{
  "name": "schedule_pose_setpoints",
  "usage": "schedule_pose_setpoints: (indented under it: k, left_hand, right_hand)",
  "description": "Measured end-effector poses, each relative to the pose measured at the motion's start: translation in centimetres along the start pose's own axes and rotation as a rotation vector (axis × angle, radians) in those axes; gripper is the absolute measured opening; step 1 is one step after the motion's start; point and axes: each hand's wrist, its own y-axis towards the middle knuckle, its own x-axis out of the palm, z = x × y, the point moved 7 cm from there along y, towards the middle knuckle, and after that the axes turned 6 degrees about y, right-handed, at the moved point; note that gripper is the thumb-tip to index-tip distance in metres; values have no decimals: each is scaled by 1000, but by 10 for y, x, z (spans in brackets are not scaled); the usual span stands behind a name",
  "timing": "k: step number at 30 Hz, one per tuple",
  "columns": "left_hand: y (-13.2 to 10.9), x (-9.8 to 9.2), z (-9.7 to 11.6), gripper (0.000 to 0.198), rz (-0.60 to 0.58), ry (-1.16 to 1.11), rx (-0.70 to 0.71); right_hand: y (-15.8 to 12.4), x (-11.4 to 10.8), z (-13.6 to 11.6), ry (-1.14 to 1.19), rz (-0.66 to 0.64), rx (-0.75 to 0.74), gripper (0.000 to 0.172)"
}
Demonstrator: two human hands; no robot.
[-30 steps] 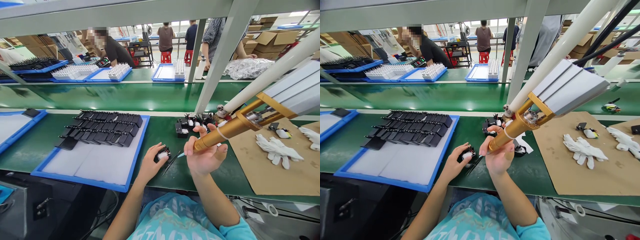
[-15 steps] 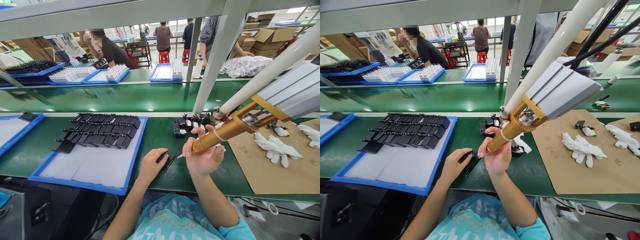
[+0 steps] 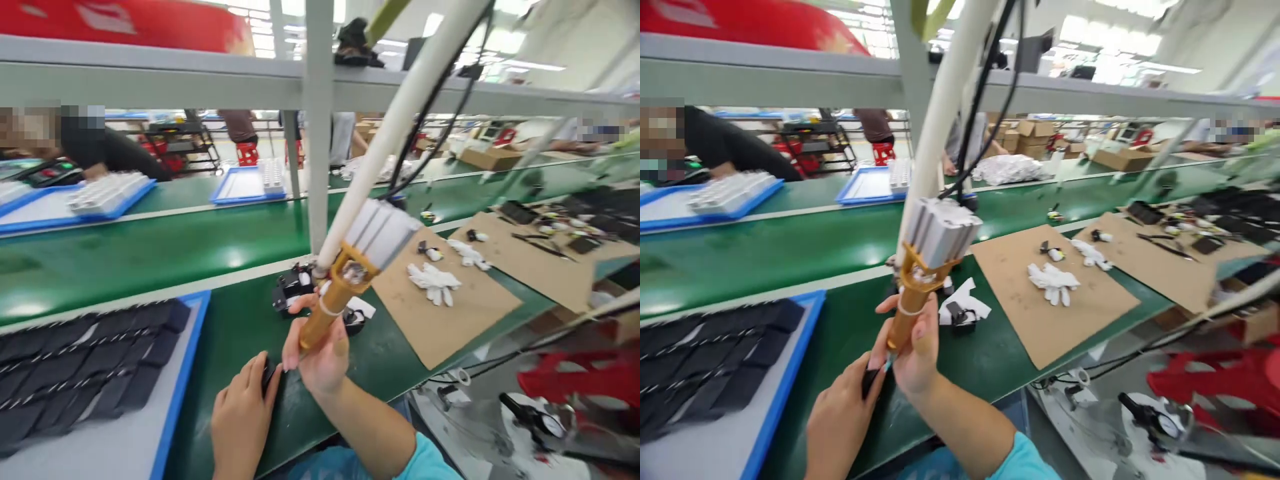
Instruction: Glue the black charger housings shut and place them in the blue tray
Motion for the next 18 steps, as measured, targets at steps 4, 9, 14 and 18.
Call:
schedule_pose_setpoints:
  k: [4, 9, 14, 18]
  left_hand:
    - [3, 3, 0, 36, -21, 52, 7]
    - [1, 5, 0, 37, -113, -23, 24]
    - [6, 14, -15, 40, -206, -306, -157]
    - [5, 23, -28, 53, -313, -1082, -502]
  right_hand:
    - [2, -3, 4, -12, 22, 38, 44]
    - [3, -4, 2, -8, 16, -17, 39]
    - [4, -7, 1, 2, -14, -40, 35]
    - [3, -7, -7, -14, -8, -63, 30]
